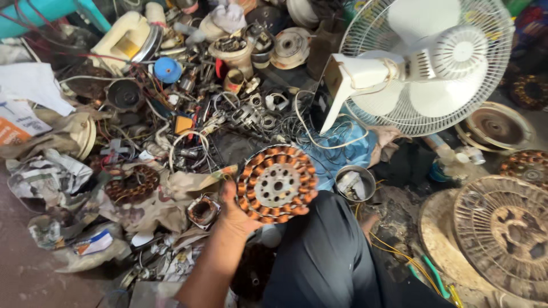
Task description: The person winds a yellow insulated wire around the slots of a motor stator, using a yellow-handled screwdriver to guide and pack the turns. The person then picks up a completed copper coil and places it on a piece of newspaper.
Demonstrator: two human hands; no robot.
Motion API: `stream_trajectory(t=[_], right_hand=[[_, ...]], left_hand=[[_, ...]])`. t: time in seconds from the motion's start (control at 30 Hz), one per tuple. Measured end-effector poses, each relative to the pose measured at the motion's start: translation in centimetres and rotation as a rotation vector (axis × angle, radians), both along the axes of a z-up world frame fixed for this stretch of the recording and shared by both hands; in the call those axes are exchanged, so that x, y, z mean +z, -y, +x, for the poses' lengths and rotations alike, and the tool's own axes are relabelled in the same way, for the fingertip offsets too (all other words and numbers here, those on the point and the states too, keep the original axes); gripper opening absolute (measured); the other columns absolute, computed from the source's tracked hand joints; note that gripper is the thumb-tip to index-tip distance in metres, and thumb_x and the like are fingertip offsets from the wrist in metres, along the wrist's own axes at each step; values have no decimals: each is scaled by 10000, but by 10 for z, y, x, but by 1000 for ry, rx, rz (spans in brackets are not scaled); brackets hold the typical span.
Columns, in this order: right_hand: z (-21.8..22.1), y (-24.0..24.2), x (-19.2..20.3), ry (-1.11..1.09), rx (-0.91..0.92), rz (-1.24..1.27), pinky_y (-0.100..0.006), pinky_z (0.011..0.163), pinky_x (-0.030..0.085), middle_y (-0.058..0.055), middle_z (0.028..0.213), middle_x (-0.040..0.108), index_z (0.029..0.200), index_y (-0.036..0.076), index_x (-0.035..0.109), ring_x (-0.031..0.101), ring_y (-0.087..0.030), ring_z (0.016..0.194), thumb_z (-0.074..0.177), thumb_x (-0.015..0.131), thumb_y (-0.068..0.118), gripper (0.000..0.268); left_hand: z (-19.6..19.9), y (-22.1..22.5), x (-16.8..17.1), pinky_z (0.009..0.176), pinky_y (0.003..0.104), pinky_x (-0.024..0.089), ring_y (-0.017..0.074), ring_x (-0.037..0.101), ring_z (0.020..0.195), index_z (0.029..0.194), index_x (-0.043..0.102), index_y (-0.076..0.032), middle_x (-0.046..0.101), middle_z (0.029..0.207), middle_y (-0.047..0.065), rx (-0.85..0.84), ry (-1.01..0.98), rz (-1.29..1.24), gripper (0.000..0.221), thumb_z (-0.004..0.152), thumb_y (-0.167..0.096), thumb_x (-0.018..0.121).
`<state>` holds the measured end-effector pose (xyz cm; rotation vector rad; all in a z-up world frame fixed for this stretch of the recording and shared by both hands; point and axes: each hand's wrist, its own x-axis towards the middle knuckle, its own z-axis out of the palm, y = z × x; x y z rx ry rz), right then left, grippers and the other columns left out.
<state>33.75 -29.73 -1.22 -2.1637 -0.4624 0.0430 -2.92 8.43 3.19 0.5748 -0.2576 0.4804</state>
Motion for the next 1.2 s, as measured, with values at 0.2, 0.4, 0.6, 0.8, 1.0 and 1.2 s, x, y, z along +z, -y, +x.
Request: stream_trajectory(t=[0.2, 0.4, 0.6, 0.8, 1.0, 1.2], right_hand=[[-64, -17, 13, -159, 132, 293, -327, 855, 570, -159, 1061, 761, 1272, -60, 654, 743, -221, 961, 959, 662, 48, 331], [-134, -28, 72, 97, 252, 483, -302, 897, 577, -123, 1049, 784, 1197, -14, 711, 755, -208, 987, 1001, 665, 81, 223], [-156, -29, 135, 632, 501, 111, -430, 892, 487, -156, 1135, 619, 1230, 41, 680, 586, -323, 1029, 877, 726, 200, 390], [-151, -25, 118, 362, 522, 322, -402, 1030, 513, -124, 1216, 639, 1234, 75, 649, 637, -291, 1171, 975, 693, 244, 313], [-137, -12, 87, -1091, 459, 1410, -485, 1109, 413, -224, 1397, 614, 1400, -50, 525, 573, -346, 1301, 897, 683, 415, 704], [-127, -7, 63, -812, 380, 1218, -449, 1103, 454, -118, 1334, 652, 1431, 10, 511, 605, -239, 1252, 920, 709, 82, 553]], left_hand=[[74, 57, 36, 1073, 729, 426, 505, 468, 1404, 1610, 353, -91, 446, 1585, 208, -127, 77, 14, 1217, 698, -747, 821], [125, 119, 35, 1070, 678, 463, 493, 515, 1364, 1579, 369, -84, 484, 1538, 203, -367, 50, -68, 1152, 729, -709, 831], [138, 150, 27, 1133, 497, 474, 312, 572, 1330, 1556, 386, 29, 541, 1466, 170, -382, -213, 59, 1162, 734, -613, 898], [144, 171, 69, 1115, 423, 466, 256, 537, 1350, 1595, 309, -73, 497, 1488, 131, -220, -265, 462, 1229, 650, -513, 960], [163, 198, 96, 1130, 598, 370, 480, 392, 1380, 1508, 305, -147, 372, 1461, 260, 822, -169, 1745, 1262, 473, -369, 993], [183, 208, 90, 1117, 628, 368, 491, 390, 1383, 1544, 293, -200, 350, 1496, 241, 824, -67, 1895, 1227, 512, -303, 950]])
